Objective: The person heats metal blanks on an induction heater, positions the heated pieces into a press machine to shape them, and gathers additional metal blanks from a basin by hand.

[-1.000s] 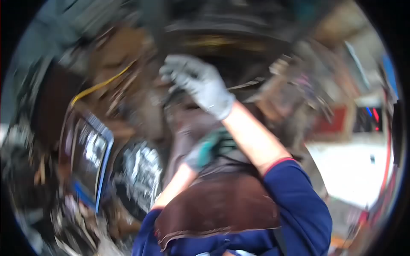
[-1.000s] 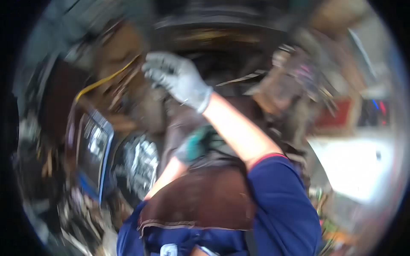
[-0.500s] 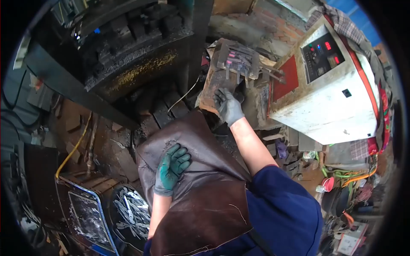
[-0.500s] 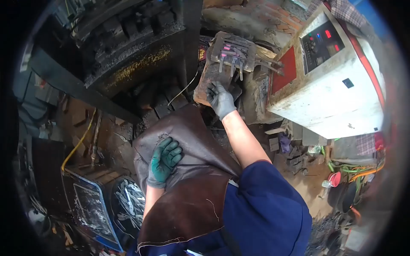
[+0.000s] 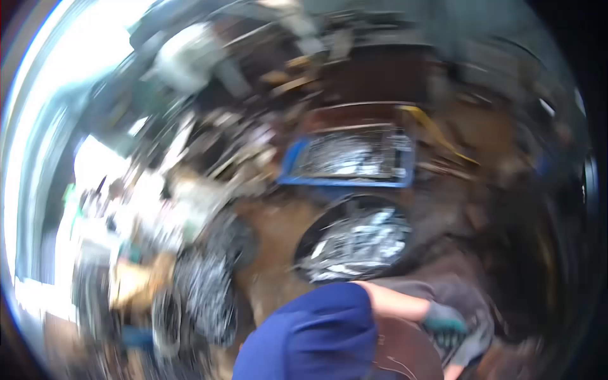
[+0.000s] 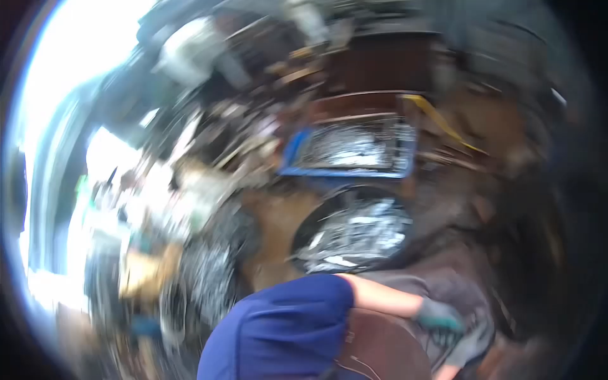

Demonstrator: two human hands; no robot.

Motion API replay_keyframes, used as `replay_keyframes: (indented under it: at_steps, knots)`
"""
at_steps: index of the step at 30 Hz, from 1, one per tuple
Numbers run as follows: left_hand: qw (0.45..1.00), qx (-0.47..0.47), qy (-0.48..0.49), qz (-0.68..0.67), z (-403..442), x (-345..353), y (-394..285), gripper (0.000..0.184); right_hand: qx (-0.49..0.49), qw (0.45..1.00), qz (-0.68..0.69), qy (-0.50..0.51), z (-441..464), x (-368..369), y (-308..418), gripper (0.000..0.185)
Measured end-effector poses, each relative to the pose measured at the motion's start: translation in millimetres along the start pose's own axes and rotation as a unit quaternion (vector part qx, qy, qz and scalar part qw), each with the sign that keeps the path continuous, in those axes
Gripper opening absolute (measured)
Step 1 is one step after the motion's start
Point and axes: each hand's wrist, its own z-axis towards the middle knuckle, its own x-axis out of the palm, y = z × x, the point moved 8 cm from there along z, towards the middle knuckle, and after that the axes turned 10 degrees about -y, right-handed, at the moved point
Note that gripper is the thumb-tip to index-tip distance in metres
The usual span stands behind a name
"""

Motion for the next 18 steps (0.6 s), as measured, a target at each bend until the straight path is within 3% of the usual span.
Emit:
replay_keyframes:
  at_steps: [1,2,4,8,11,12,13,14,15,16,17,18]
  knots:
    - [0.998,-0.048,-0.016,-0.033,-22,8,-24,0.032,-0.082,0.986,-0.140,0.044,16,-2,-6,0.034]
    - [0.996,-0.079,-0.012,-0.041,-21,11,-15,0.031,-0.088,0.980,-0.157,0.083,21,4,-7,0.034]
    - [0.998,-0.032,-0.022,-0.052,-26,6,-16,0.030,-0.149,0.958,-0.224,0.095,28,13,-1,0.036]
    - [0.991,-0.018,-0.091,-0.094,-53,-16,-30,0.029,-0.135,0.961,-0.208,0.119,17,52,11,0.037]
    - [0.983,-0.040,-0.073,-0.164,-49,-32,-20,0.027,-0.171,0.955,-0.197,0.142,1,82,21,0.038]
    - [0.989,0.113,0.005,-0.094,-31,-54,-15,0.026,-0.185,0.958,-0.149,0.158,6,91,11,0.036]
    - [0.960,0.261,0.097,-0.027,-17,-58,-8,0.026,-0.201,0.960,-0.108,0.160,9,88,2,0.035]
    - [0.972,0.229,-0.038,-0.034,-60,-59,-35,0.026,-0.201,0.960,-0.093,0.170,10,91,-6,0.032]
    - [0.973,0.219,-0.049,-0.058,-78,-65,-47,0.028,-0.204,0.960,-0.094,0.169,15,93,-7,0.030]
    - [0.973,0.209,-0.060,-0.083,-96,-71,-59,0.030,-0.520,0.795,-0.286,0.127,-5,91,23,0.030]
    - [0.971,0.199,-0.072,-0.108,-113,-75,-70,0.032,-0.145,0.969,-0.108,0.167,12,85,2,0.032]
    - [0.962,0.213,-0.091,-0.147,-136,-94,-81,0.032,-0.117,0.978,-0.107,0.136,7,82,6,0.034]
